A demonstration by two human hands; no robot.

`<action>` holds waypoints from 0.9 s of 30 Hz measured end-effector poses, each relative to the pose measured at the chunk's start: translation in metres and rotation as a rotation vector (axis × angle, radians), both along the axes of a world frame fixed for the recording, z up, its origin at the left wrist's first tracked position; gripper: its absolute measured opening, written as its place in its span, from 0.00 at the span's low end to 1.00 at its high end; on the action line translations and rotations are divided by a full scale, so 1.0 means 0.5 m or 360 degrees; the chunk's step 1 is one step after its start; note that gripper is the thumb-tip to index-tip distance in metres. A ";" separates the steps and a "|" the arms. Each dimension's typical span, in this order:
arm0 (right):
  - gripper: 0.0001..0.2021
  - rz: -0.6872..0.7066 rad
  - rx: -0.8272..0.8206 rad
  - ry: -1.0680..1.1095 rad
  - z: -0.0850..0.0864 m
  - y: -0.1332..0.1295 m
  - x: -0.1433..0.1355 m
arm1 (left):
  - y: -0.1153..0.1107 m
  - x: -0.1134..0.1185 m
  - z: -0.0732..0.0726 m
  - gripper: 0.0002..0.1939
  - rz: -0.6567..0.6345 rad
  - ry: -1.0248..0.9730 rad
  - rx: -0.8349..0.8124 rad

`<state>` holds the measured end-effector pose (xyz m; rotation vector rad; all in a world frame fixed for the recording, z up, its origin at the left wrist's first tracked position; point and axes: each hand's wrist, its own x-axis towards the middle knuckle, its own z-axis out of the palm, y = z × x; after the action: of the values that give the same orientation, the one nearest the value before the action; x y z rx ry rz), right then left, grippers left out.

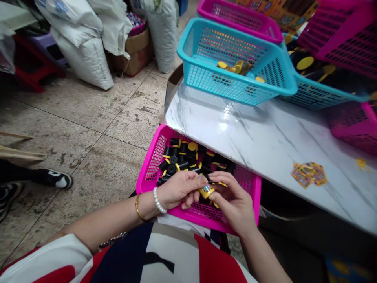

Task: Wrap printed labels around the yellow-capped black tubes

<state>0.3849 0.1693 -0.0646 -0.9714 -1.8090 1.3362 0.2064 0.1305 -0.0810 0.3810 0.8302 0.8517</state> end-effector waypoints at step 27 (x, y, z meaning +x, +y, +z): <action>0.14 -0.0481 0.1181 0.0136 0.217 0.277 -0.116 | 0.076 -0.046 0.112 0.25 0.0251 0.0061 0.0227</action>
<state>0.3269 0.3076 0.0440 -0.7137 -1.7869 0.4424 0.1831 0.1685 -0.0249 0.4626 0.8455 1.0565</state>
